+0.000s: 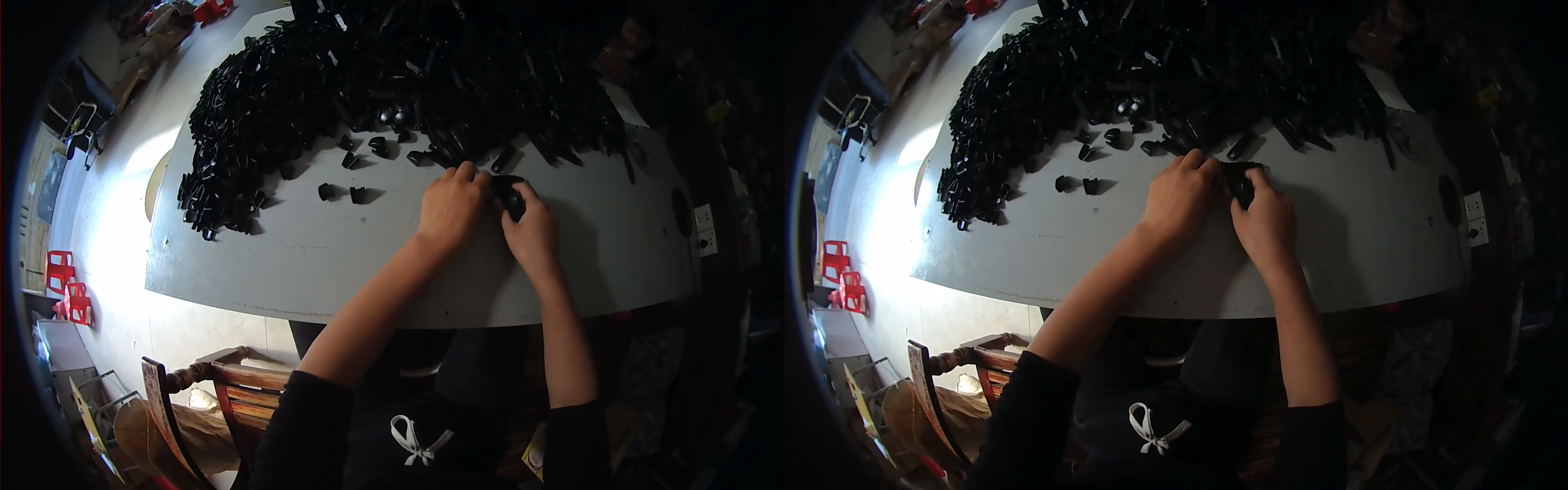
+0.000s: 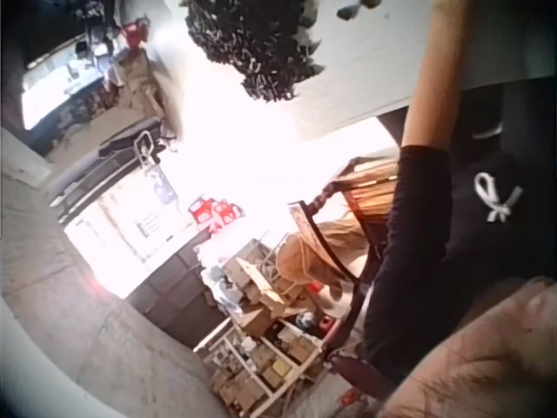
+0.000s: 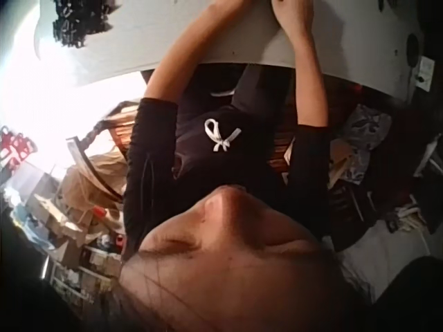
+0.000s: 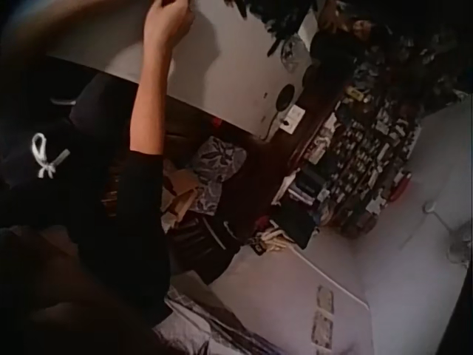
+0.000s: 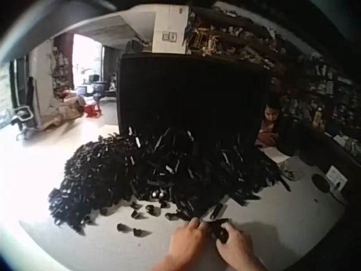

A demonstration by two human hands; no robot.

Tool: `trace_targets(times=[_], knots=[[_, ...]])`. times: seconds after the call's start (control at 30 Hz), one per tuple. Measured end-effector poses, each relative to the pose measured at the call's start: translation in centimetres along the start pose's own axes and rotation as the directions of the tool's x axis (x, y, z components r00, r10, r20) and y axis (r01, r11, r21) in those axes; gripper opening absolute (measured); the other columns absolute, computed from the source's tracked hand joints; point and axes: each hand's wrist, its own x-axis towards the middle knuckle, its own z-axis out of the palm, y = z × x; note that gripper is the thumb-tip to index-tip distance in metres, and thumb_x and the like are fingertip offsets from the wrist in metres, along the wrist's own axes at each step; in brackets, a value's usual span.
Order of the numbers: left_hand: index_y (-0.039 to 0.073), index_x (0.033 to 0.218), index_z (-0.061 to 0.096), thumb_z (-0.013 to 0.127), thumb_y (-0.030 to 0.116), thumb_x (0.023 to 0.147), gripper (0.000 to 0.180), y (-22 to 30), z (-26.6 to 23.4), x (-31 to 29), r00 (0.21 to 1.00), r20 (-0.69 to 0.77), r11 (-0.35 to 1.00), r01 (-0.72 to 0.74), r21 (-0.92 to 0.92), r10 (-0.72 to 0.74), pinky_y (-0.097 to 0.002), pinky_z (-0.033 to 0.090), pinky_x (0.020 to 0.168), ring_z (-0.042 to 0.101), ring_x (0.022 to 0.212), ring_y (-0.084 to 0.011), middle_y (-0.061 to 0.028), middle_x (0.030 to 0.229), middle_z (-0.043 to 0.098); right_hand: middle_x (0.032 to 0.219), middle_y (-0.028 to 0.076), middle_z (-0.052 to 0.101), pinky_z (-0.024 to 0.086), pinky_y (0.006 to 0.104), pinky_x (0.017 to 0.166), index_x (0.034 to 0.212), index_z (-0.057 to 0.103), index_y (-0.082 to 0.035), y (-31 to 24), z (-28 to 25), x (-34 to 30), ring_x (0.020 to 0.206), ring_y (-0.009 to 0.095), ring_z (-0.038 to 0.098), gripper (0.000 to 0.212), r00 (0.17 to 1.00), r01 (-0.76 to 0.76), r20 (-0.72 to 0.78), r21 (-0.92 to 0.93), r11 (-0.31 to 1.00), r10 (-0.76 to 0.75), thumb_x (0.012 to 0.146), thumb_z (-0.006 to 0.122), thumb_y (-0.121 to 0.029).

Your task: Sorting and inspecting small black plastic components on an assembly table.

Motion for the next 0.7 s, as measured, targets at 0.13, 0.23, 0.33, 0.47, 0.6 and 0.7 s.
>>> trace_targets(times=[0.13, 0.23, 0.33, 0.47, 0.6, 0.7], knots=[[0.005, 0.091, 0.061, 0.065, 0.015, 0.078, 0.017, -1.0, 0.1, -1.0, 0.999, -0.016, 0.999, -0.031, 0.015, 0.031, -0.0396, 0.052, 0.075, 0.060, 0.093, -0.0288, -0.0105, 0.094, 0.057, 0.094, 0.018, 0.067, 0.052, 0.0423, 0.075, 0.105, 0.058, -0.005, -0.3, -1.9, -1.8, 0.091, 0.036, 0.065, 0.026, 0.987, -0.052, 0.141, -0.165, 0.985, 0.076, 0.081, 0.067, -0.008], [0.005, 0.088, 0.060, 0.064, 0.015, 0.080, 0.014, -1.1, -2.7, -3.0, 0.997, -0.029, 0.996, -0.079, -0.047, 0.078, -0.0410, 0.052, 0.072, 0.062, 0.085, -0.0294, -0.0109, 0.091, 0.058, 0.102, 0.017, 0.065, 0.052, 0.0423, 0.079, 0.109, 0.054, -0.006, -0.1, -2.6, -3.4, 0.096, 0.036, 0.063, 0.037, 0.981, 0.064, 0.192, -0.260, 0.964, -0.013, 0.075, 0.070, -0.001], [0.003, 0.087, 0.063, 0.069, 0.008, 0.078, 0.012, -0.4, -5.6, -5.4, 0.986, 0.124, 0.960, 0.143, -0.241, -0.115, -0.0364, 0.053, 0.069, 0.065, 0.083, -0.0292, -0.0108, 0.089, 0.062, 0.111, 0.015, 0.059, 0.050, 0.0428, 0.084, 0.110, 0.051, -0.006, 1.2, -2.2, -5.4, 0.103, 0.036, 0.059, 0.051, 0.972, 0.187, 0.178, -0.209, 0.960, -0.151, 0.066, 0.072, 0.009], [0.003, 0.087, 0.065, 0.074, -0.004, 0.069, 0.020, -0.1, -7.3, -8.9, 0.990, 0.092, 0.790, 0.140, -0.597, -0.107, -0.0322, 0.054, 0.071, 0.067, 0.085, -0.0219, -0.0089, 0.091, 0.067, 0.109, 0.015, 0.060, 0.050, 0.0413, 0.083, 0.107, 0.052, -0.003, 1.2, -3.3, -7.5, 0.102, 0.036, 0.060, 0.045, 0.961, 0.234, 0.161, -0.028, 0.972, -0.227, 0.067, 0.069, 0.011], [0.003, 0.086, 0.067, 0.074, -0.006, 0.068, 0.022, 1.0, -9.5, -10.4, 1.000, 0.016, 0.803, -0.004, -0.596, 0.017, -0.0308, 0.054, 0.075, 0.068, 0.090, -0.0216, -0.0093, 0.097, 0.069, 0.100, 0.015, 0.064, 0.052, 0.0372, 0.077, 0.101, 0.056, -0.003, -1.0, -4.8, -9.5, 0.093, 0.035, 0.064, 0.040, 0.902, 0.380, 0.129, 0.214, 0.900, -0.412, 0.066, 0.066, 0.013], [0.003, 0.084, 0.067, 0.074, -0.006, 0.067, 0.020, 1.4, -10.7, -11.3, 0.999, 0.030, 0.802, 0.028, -0.596, -0.012, -0.0303, 0.054, 0.076, 0.068, 0.090, -0.0225, -0.0098, 0.097, 0.069, 0.087, 0.013, 0.067, 0.054, 0.0365, 0.066, 0.102, 0.057, -0.003, -2.9, -5.6, -10.1, 0.080, 0.032, 0.068, 0.035, 0.856, 0.479, 0.084, 0.246, 0.842, -0.511, 0.070, 0.068, 0.003]])
